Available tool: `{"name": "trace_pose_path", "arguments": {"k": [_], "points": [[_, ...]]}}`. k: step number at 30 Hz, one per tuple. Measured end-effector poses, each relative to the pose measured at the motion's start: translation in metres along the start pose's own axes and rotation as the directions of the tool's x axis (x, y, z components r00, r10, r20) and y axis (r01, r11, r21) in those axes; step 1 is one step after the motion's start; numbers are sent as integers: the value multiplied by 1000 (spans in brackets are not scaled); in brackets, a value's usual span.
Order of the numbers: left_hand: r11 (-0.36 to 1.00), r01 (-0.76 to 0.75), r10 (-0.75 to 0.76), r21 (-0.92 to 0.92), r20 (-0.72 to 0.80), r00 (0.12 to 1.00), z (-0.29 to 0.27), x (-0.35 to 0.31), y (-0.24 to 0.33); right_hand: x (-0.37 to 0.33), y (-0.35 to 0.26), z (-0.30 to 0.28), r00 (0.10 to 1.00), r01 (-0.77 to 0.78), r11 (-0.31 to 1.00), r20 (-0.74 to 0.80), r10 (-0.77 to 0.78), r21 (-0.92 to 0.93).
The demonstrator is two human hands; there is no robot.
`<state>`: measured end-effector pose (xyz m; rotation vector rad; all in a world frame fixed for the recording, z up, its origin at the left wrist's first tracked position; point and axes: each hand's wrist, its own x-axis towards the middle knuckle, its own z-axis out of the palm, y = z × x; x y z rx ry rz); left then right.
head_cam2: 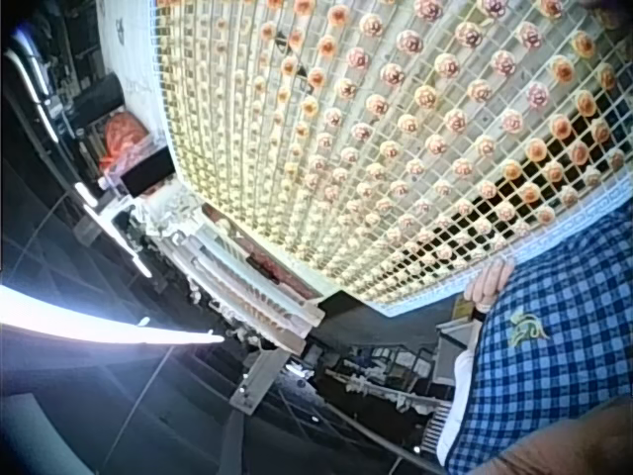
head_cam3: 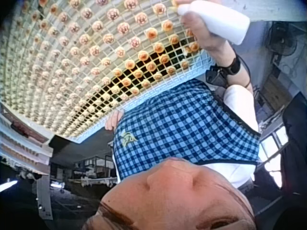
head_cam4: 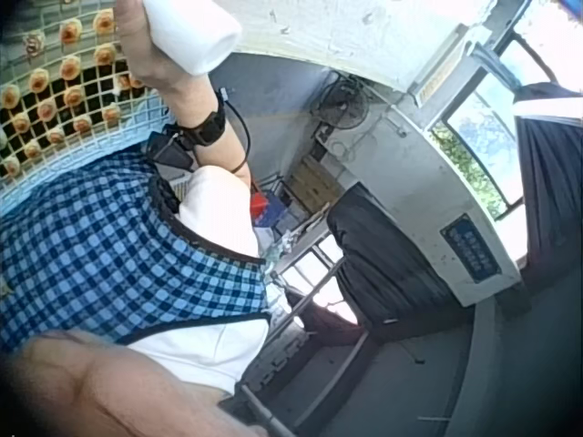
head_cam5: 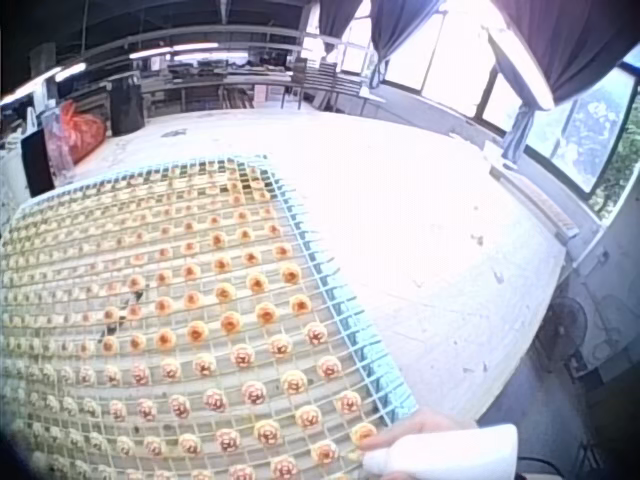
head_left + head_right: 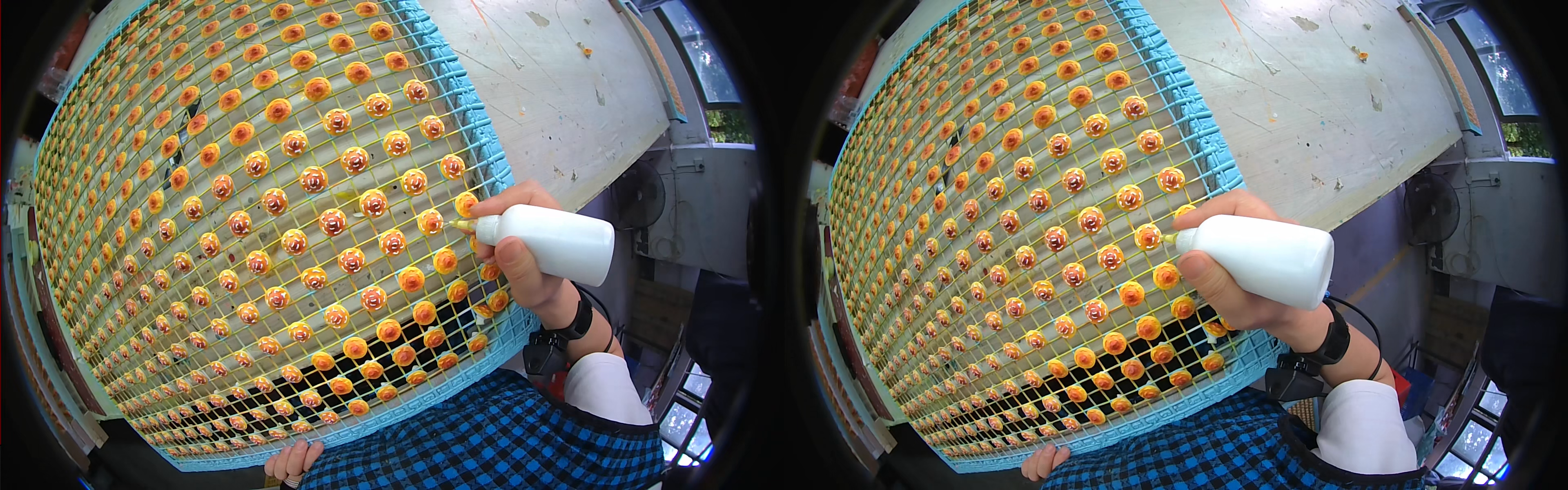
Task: Applying a liquid substance from a squeeze bottle to small, round, decorated objects arranged on a wire grid.
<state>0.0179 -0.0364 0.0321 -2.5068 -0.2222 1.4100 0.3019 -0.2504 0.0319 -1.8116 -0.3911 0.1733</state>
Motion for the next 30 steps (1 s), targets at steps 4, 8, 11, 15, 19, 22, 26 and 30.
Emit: {"name": "trace_pose_path", "arguments": {"k": [4,8,11,15,19,22,26,30], "points": [[956,-287,-8,-67,-979,203,44,27,-8,0,-2,-1,1000,-18,999,-7,19,46],[963,-267,25,-29,-980,197,46,28,-9,0,-3,1,999,-36,999,-2,36,30],[952,-306,74,5,-974,213,50,27,-12,1,-3,1,999,-38,999,1,38,30],[957,-289,36,-25,-978,206,52,28,-11,0,0,3,998,-60,998,-5,60,4],[957,-285,12,-49,-978,209,57,28,-10,0,2,2,999,-53,998,4,53,-33],[954,-294,5,-56,-979,205,57,29,-9,1,2,1,999,-34,999,5,34,-31],[979,-169,33,-112,-733,679,35,23,-8,0,2,1,999,-30,999,15,29,23],[979,-171,41,-112,-713,700,37,20,-9,0,0,-3,1000,-8,998,9,8,59]]}}
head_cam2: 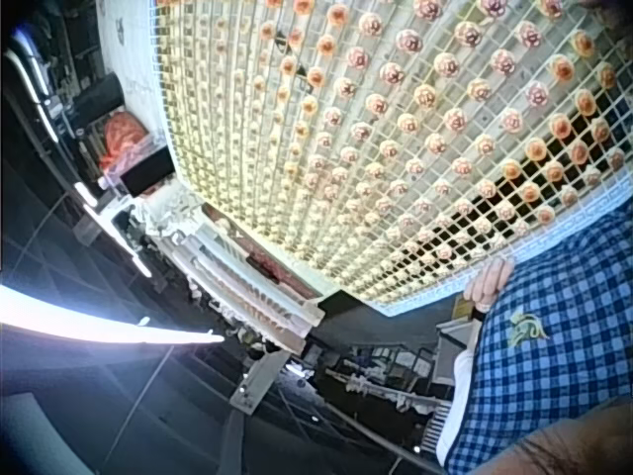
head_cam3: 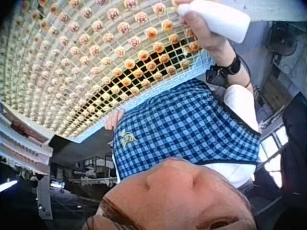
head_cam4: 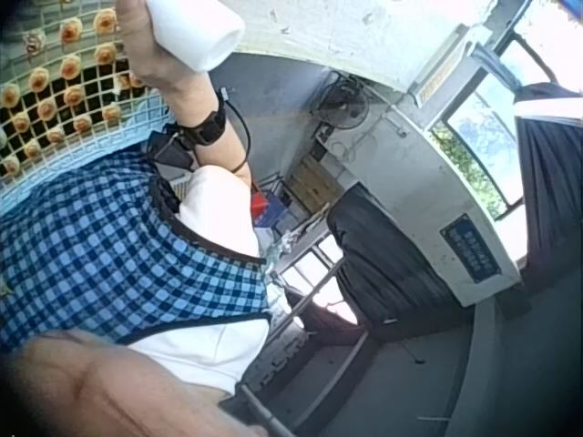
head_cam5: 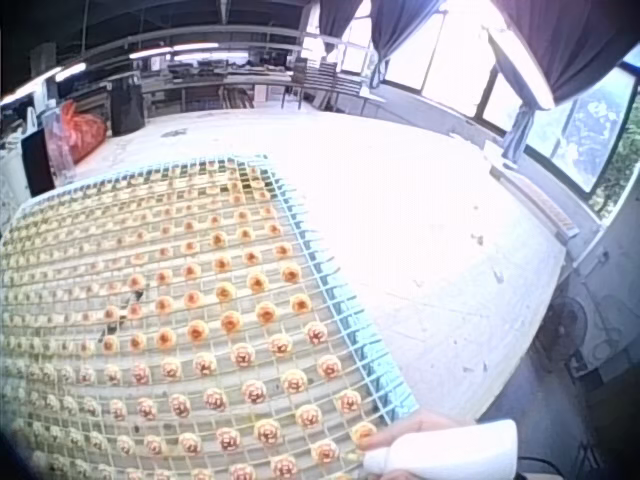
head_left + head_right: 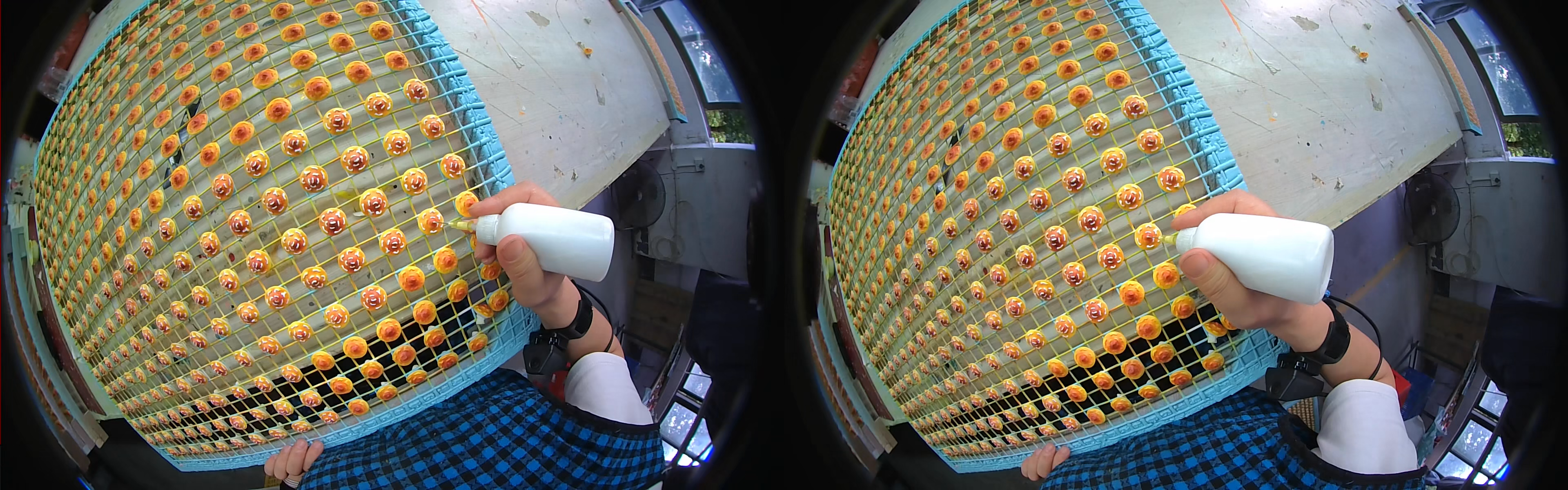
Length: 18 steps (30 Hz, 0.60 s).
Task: Applying a liquid substance from a squeeze bottle to small, round, decorated objects arranged on a wire grid.
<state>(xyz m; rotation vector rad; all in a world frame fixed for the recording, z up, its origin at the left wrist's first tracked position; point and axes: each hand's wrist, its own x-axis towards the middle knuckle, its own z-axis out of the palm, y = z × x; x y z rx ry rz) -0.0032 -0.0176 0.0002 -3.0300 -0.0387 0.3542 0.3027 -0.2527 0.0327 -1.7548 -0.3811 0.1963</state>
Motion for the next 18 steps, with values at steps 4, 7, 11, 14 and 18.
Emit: {"name": "trace_pose_path", "arguments": {"k": [4,7,11,14,18], "points": [[994,-112,83,-21,-535,841,24,-11,-5,0,-1,1,1000,-8,1000,16,8,-29],[994,-110,82,-25,-518,852,22,-11,-5,0,-1,1,999,-31,999,16,32,-31],[994,-108,89,-3,-545,834,24,-9,-5,1,0,3,999,-44,996,9,45,-79],[994,-114,96,0,-534,840,23,-11,-6,1,0,2,1000,-12,998,15,13,-67],[994,-111,83,-18,-547,833,24,-9,-5,0,-1,0,999,33,999,29,-32,-33]]}}
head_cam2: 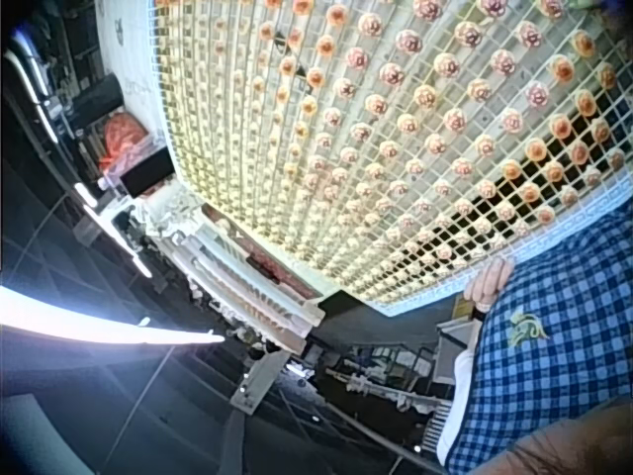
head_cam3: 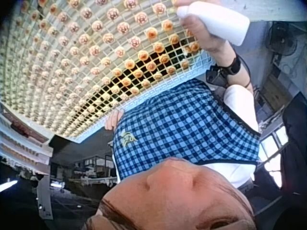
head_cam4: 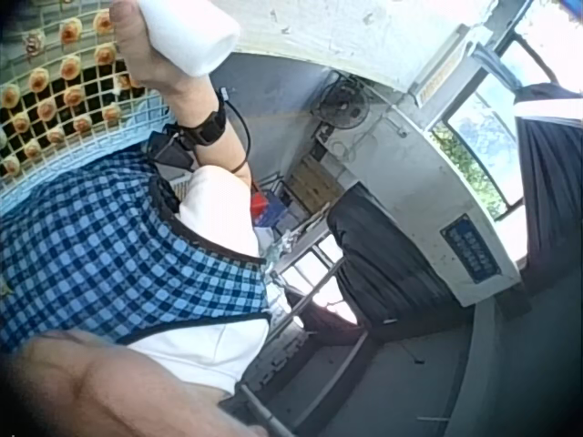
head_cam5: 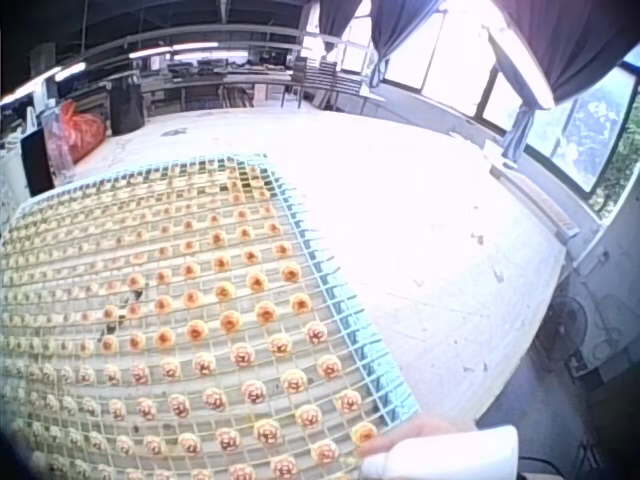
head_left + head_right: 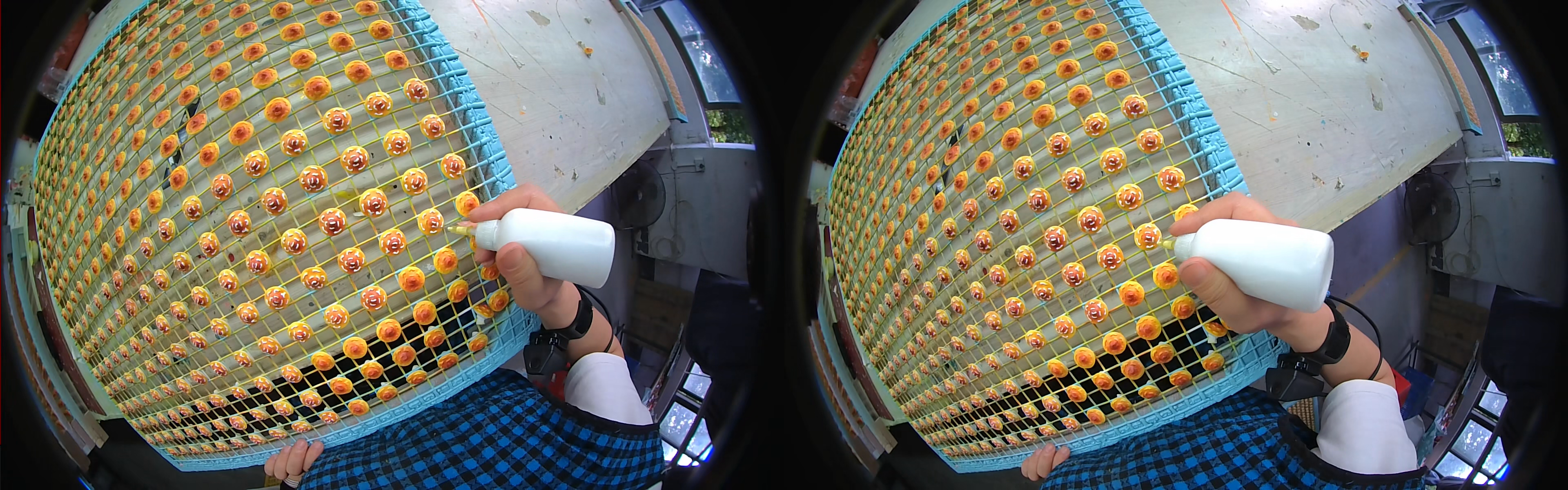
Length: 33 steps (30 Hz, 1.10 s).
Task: Applying a liquid substance from a squeeze bottle to small, round, decorated objects arranged on a wire grid.
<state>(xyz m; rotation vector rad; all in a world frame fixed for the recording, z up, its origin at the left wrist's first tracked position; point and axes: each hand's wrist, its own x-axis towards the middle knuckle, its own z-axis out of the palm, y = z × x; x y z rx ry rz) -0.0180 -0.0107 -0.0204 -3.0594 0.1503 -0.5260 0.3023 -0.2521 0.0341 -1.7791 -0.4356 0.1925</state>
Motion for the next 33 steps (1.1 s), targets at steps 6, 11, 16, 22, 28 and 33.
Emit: {"name": "trace_pose_path", "arguments": {"k": [6,11,16,22,28,33], "points": [[1000,-9,9,5,6,1000,-2,2,-1,0,-2,2,1000,-27,1000,6,27,5],[1000,-9,9,9,1,1000,-3,4,0,1,-3,1,999,-29,1000,13,29,-6],[965,152,-252,214,918,305,-25,78,12,1,0,3,999,-38,999,13,38,-8],[926,121,-309,357,902,-300,-31,95,17,2,-1,1,1000,18,1000,12,-18,-6],[998,-60,59,-17,-33,998,-2,10,-1,2,-2,4,1000,3,1000,-6,-3,-18],[999,-43,42,-9,-32,999,-3,13,0,3,-2,5,1000,5,1000,-3,-5,-27]]}}
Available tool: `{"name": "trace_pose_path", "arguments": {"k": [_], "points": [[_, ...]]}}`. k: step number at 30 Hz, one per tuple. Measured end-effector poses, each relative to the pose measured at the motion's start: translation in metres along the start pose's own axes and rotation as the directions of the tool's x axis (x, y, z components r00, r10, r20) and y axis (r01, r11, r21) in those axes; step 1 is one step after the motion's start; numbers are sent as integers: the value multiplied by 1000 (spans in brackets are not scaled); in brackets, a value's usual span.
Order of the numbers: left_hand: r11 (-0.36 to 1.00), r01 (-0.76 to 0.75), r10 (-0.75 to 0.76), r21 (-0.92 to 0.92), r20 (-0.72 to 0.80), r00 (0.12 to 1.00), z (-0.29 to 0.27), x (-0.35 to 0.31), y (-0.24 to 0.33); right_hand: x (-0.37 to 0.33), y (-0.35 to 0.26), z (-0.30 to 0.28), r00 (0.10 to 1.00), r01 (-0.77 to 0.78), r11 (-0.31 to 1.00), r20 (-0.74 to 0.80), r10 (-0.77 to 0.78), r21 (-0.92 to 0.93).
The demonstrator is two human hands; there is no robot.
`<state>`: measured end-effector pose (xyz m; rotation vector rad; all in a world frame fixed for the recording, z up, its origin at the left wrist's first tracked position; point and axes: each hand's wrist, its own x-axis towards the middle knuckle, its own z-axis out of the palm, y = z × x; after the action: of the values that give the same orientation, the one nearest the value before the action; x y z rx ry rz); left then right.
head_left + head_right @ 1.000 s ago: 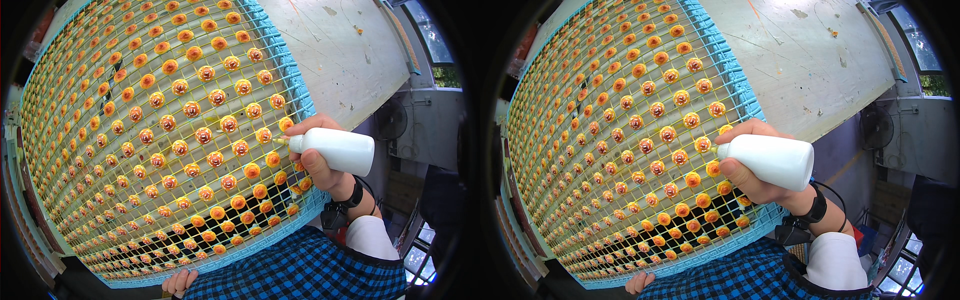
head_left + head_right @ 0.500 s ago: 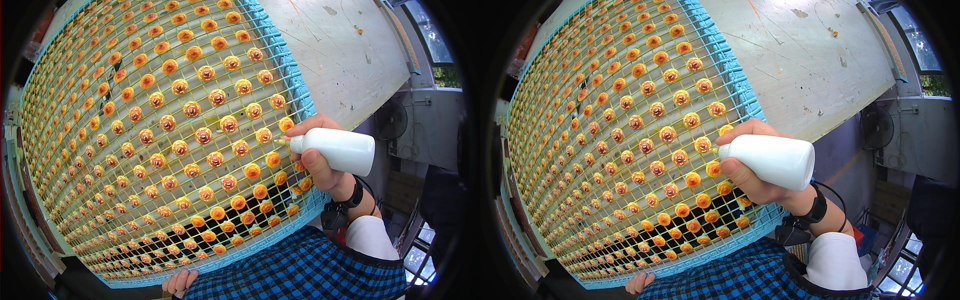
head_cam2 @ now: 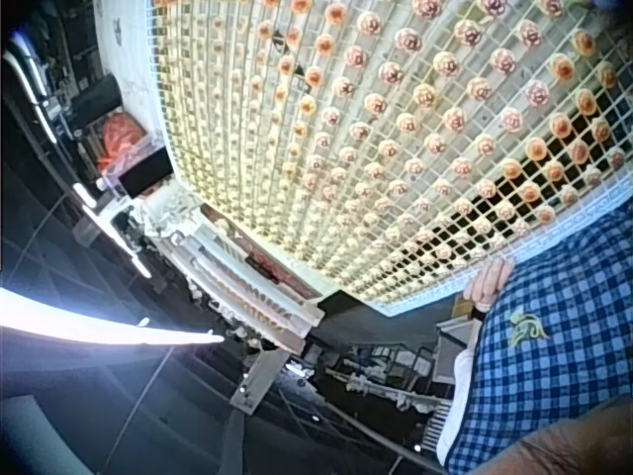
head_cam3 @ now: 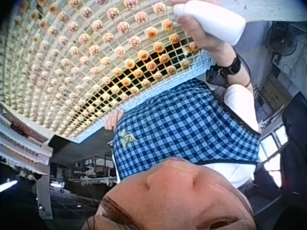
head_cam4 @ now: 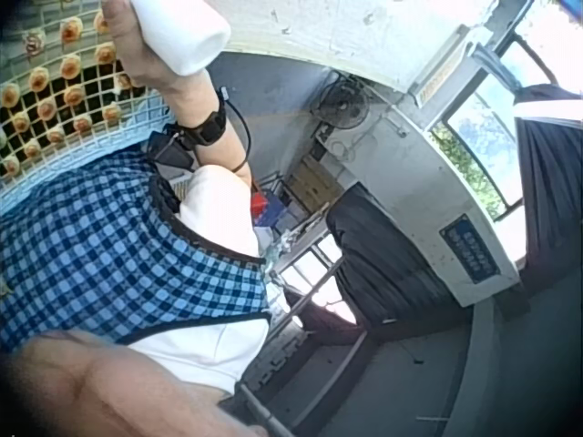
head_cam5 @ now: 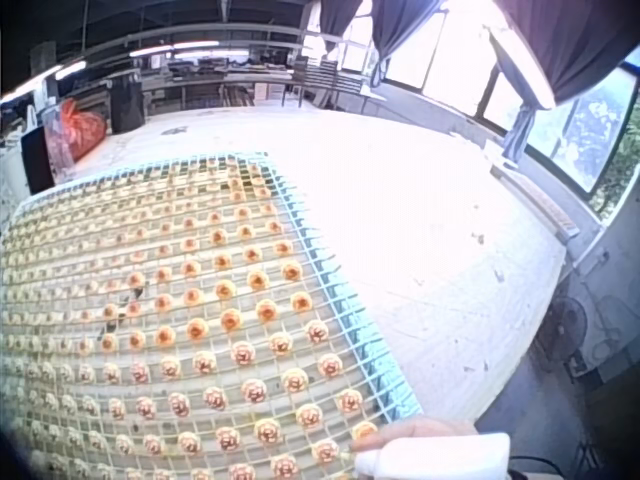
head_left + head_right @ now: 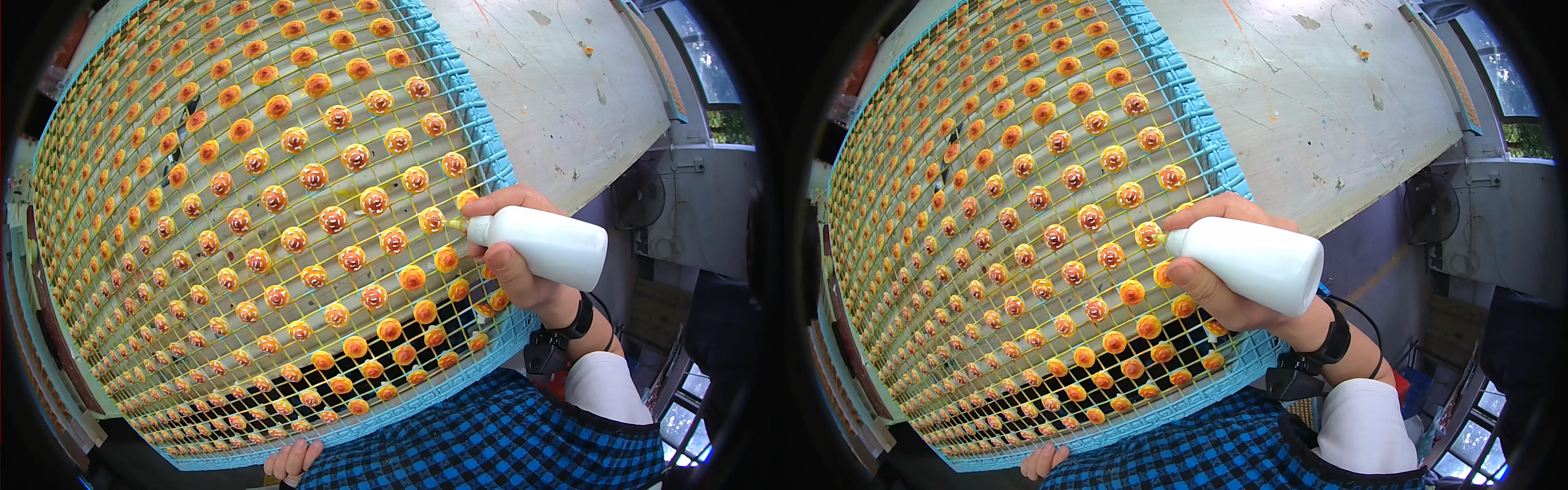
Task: Applying a liquid substance from a squeeze bottle to small, round, decorated objects arranged on a wire grid.
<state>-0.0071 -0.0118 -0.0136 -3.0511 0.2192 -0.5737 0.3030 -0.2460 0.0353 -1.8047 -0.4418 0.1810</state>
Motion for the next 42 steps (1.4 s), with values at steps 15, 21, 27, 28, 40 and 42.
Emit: {"name": "trace_pose_path", "arguments": {"k": [15,21,27,28,40,42], "points": [[998,59,-59,-9,23,998,1,-4,1,-6,9,-12,994,13,1000,-108,-13,-3],[1000,17,-15,-13,159,987,-9,-2,0,-3,8,-10,980,-24,999,-200,18,-29],[999,36,-35,-8,111,993,-6,-6,1,-6,9,-13,988,-44,989,-151,23,-140],[999,33,-32,-6,93,995,-6,-5,1,-6,9,-13,989,-43,990,-146,23,-135],[983,-47,-140,178,886,441,-44,28,11,-5,10,-13,993,-30,985,-120,10,-168],[987,-46,-89,152,772,630,-39,22,7,-5,9,-13,992,-44,989,-124,27,-143]]}}
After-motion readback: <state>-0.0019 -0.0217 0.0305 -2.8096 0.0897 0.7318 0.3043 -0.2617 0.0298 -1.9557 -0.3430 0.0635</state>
